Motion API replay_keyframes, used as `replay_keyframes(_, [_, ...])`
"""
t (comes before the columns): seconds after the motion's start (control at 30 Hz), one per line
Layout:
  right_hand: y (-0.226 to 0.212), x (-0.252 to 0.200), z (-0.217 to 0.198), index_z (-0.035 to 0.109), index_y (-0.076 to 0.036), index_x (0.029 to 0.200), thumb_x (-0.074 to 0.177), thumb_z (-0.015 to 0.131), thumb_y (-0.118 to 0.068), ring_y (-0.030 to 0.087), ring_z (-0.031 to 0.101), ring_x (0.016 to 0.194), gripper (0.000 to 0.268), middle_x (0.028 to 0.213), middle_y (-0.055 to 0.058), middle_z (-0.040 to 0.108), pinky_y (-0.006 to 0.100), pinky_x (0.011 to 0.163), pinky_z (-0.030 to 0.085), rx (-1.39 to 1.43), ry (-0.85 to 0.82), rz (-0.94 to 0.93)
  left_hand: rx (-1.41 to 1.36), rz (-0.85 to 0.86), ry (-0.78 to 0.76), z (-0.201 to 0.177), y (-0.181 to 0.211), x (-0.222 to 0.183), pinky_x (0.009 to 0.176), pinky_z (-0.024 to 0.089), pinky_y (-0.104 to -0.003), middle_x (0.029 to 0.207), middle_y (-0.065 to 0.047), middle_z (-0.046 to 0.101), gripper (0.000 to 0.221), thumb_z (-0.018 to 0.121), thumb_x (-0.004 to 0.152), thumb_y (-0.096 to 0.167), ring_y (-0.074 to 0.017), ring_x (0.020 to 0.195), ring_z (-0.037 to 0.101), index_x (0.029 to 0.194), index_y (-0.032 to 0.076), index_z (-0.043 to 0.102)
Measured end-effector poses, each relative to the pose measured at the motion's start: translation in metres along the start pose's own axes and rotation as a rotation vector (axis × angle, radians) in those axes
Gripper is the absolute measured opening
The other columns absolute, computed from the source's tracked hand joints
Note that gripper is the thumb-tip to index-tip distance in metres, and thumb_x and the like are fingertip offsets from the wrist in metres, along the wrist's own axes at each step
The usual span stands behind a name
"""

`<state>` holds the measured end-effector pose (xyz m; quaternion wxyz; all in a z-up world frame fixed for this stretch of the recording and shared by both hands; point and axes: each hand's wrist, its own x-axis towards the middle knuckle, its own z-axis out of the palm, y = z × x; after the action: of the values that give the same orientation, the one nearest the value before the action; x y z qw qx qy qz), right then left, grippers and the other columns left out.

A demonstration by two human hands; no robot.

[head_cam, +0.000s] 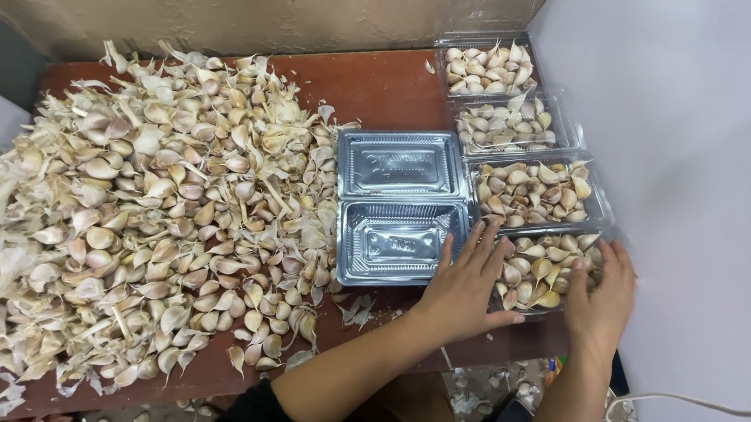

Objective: Sorting garlic cloves from a large pile into plastic containers by hand

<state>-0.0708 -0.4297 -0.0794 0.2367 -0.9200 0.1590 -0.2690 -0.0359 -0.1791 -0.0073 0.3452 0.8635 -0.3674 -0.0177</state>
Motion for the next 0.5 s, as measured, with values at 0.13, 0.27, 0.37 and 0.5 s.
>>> replay_keyframes(0.13, [-0.038,0.002,-0.009,0.056,-0.009,0.148,0.103,0.062,-0.024,0.042,0.042,0.144,0.047,0.152,0.019,0.049,0.063,0.12,0.025,0.017,-0.009,0.02,0.005,0.0,0.009,0.001,0.0,-0.003,0.118,0.008,-0.074,0.167,-0.03,0.016,0.103,0.057,0.083,0.064,-0.045,0.156,0.015,0.156,-0.004,0.028])
replay_keyframes(0.27, [-0.074,0.003,-0.007,0.057,-0.011,0.146,0.105,0.06,-0.032,0.042,0.042,0.144,0.046,0.155,0.017,0.047,0.07,0.118,0.015,0.039,-0.116,0.002,-0.003,-0.012,-0.071,-0.014,0.0,-0.018,0.118,0.005,-0.074,0.167,-0.028,0.017,0.101,0.053,0.084,0.066,-0.0428,0.157,0.014,0.156,-0.002,0.029])
replay_keyframes(0.37, [-0.076,-0.002,0.003,0.061,-0.013,0.141,0.103,0.063,-0.037,0.039,0.045,0.143,0.045,0.157,0.013,0.047,0.074,0.117,0.013,-0.01,-0.15,-0.021,0.033,-0.035,-0.141,-0.034,-0.008,-0.041,0.118,0.004,-0.074,0.166,-0.028,0.02,0.096,0.06,0.083,0.059,-0.0423,0.157,0.014,0.154,0.0,0.033])
replay_keyframes(0.5, [-0.118,-0.019,0.008,0.063,-0.012,0.136,0.102,0.066,-0.034,0.042,0.043,0.143,0.04,0.159,0.016,0.045,0.07,0.115,0.016,-0.008,-0.118,-0.147,0.018,-0.14,-0.181,-0.09,-0.014,-0.087,0.116,0.004,-0.074,0.163,-0.031,0.022,0.084,0.073,0.085,0.033,-0.0459,0.155,0.012,0.153,-0.001,0.037])
